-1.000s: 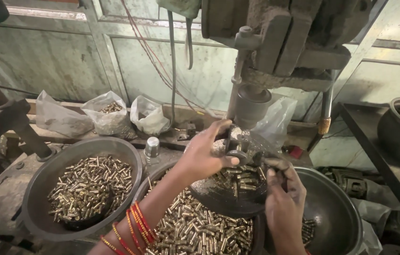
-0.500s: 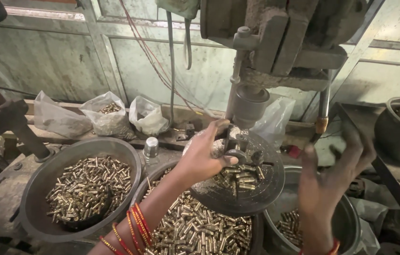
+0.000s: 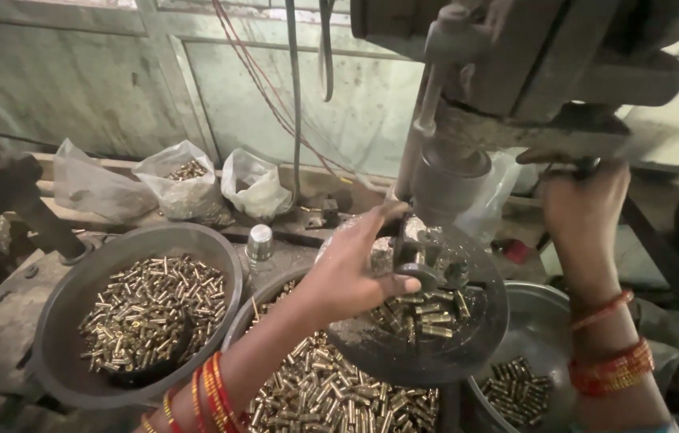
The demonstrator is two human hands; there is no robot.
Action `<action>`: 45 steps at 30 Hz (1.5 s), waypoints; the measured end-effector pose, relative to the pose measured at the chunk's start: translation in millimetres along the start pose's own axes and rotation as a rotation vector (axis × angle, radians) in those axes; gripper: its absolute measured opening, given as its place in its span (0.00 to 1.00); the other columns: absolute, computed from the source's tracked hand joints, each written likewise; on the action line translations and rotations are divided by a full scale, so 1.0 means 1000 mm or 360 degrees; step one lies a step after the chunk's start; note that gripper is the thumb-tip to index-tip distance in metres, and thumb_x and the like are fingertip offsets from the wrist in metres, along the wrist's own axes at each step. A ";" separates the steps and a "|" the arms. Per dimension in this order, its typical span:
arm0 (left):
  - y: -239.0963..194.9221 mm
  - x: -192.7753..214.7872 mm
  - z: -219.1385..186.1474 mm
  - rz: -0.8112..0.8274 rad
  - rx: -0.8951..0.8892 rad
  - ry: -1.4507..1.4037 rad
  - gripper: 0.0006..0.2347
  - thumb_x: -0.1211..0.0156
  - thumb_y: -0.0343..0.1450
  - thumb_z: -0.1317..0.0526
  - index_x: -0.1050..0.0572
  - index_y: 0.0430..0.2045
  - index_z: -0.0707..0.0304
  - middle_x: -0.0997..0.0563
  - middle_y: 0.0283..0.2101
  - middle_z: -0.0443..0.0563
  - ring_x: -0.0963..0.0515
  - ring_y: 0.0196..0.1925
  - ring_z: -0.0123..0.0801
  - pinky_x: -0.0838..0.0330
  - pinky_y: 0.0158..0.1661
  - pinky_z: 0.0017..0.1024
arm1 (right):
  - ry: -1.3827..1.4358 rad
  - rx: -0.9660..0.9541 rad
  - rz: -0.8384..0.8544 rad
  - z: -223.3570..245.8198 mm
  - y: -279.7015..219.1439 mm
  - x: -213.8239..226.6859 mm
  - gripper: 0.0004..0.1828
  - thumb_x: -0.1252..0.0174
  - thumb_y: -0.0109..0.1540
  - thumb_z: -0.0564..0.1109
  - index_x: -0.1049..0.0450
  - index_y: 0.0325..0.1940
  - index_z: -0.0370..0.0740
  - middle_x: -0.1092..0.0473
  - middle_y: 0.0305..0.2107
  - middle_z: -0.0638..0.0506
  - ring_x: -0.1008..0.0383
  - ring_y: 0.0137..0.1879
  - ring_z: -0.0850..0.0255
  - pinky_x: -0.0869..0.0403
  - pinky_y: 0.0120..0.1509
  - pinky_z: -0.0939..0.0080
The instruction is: The recorder is using a vertical machining press to process small brass-colored metal casings.
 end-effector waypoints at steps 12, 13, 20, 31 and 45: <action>-0.008 0.016 -0.037 0.0240 0.0494 -0.0467 0.40 0.34 0.64 0.61 0.51 0.71 0.50 0.22 0.53 0.61 0.19 0.53 0.44 0.21 0.47 0.38 | 0.1579 0.0237 -0.0123 -0.269 0.070 -0.068 0.31 0.55 0.79 0.60 0.43 0.81 0.41 0.41 0.76 0.49 0.43 0.77 0.53 0.45 0.83 0.52; -0.008 0.015 -0.036 0.0193 0.0433 -0.0477 0.40 0.34 0.64 0.62 0.50 0.71 0.53 0.21 0.51 0.61 0.18 0.51 0.44 0.20 0.45 0.38 | 0.1893 0.0270 0.0013 -0.283 0.074 -0.071 0.33 0.56 0.76 0.61 0.44 0.80 0.43 0.43 0.76 0.50 0.44 0.80 0.53 0.46 0.86 0.53; -0.010 0.009 -0.036 0.0115 0.0335 -0.0383 0.40 0.33 0.65 0.63 0.52 0.71 0.53 0.30 0.61 0.63 0.25 0.61 0.46 0.21 0.53 0.39 | -0.0110 0.0255 -0.0205 -0.261 0.068 -0.066 0.27 0.54 0.78 0.51 0.42 0.79 0.36 0.43 0.75 0.41 0.45 0.79 0.48 0.46 0.82 0.49; -0.011 0.000 -0.021 0.0087 0.0184 -0.0321 0.39 0.33 0.65 0.62 0.51 0.70 0.56 0.37 0.69 0.66 0.38 0.72 0.54 0.41 0.67 0.50 | -0.0607 0.0341 -0.0444 -0.025 0.002 -0.011 0.12 0.41 0.63 0.36 0.27 0.50 0.26 0.29 0.49 0.32 0.32 0.56 0.39 0.34 0.60 0.41; -0.031 -0.021 -0.024 -0.0513 -0.0009 -0.0109 0.13 0.33 0.66 0.70 0.27 0.43 0.67 0.19 0.45 0.60 0.16 0.44 0.40 0.22 0.42 0.35 | -0.0022 -0.0047 -0.0033 0.056 -0.029 0.026 0.13 0.52 0.64 0.30 0.24 0.48 0.29 0.26 0.31 0.43 0.28 0.34 0.61 0.30 0.40 0.62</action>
Point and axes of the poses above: each hand's wrist, its own y-axis towards the middle knuckle, its own x-axis out of the back of the hand, z = x × y, the point moved 3 cm from there along y, towards the middle knuckle
